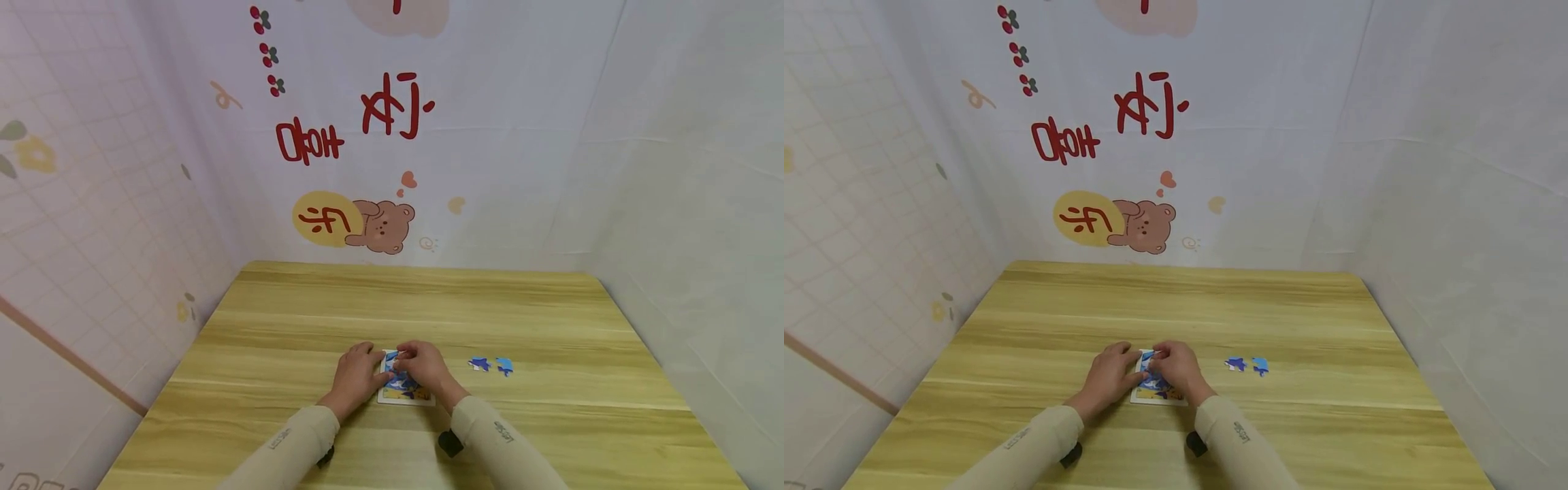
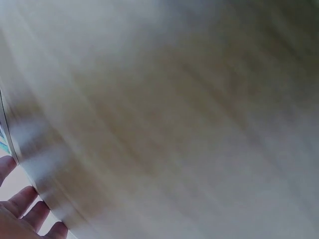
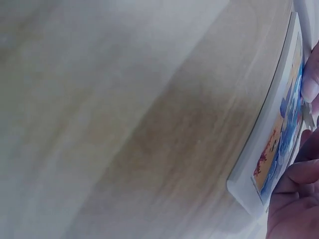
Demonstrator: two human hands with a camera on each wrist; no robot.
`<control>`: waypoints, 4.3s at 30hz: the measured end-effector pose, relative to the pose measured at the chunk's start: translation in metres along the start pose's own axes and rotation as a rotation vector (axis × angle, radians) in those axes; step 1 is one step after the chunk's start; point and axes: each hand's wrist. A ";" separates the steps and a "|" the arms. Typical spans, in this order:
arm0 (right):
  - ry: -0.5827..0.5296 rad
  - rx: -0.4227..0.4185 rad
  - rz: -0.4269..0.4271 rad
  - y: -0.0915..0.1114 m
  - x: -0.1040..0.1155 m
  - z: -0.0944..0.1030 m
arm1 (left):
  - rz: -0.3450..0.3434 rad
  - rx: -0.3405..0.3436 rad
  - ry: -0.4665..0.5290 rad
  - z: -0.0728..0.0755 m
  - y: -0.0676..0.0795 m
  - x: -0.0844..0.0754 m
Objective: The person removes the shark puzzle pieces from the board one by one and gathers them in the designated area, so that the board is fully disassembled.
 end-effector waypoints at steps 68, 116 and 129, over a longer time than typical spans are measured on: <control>0.197 -0.172 0.008 0.028 -0.038 0.079 | 0.086 0.044 -0.015 0.002 0.000 -0.013; 0.102 0.023 0.103 0.035 -0.033 0.045 | -0.048 -0.020 -0.030 -0.013 0.008 -0.055; 0.058 0.002 0.137 0.041 -0.039 0.051 | -0.050 -0.010 -0.064 -0.012 0.011 -0.053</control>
Point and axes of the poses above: each hand's wrist, its own y-axis away from the middle knuckle, its own z-axis out of the back of the hand, x = y × z, and after that the axes turned 7 degrees about -y, right-handed
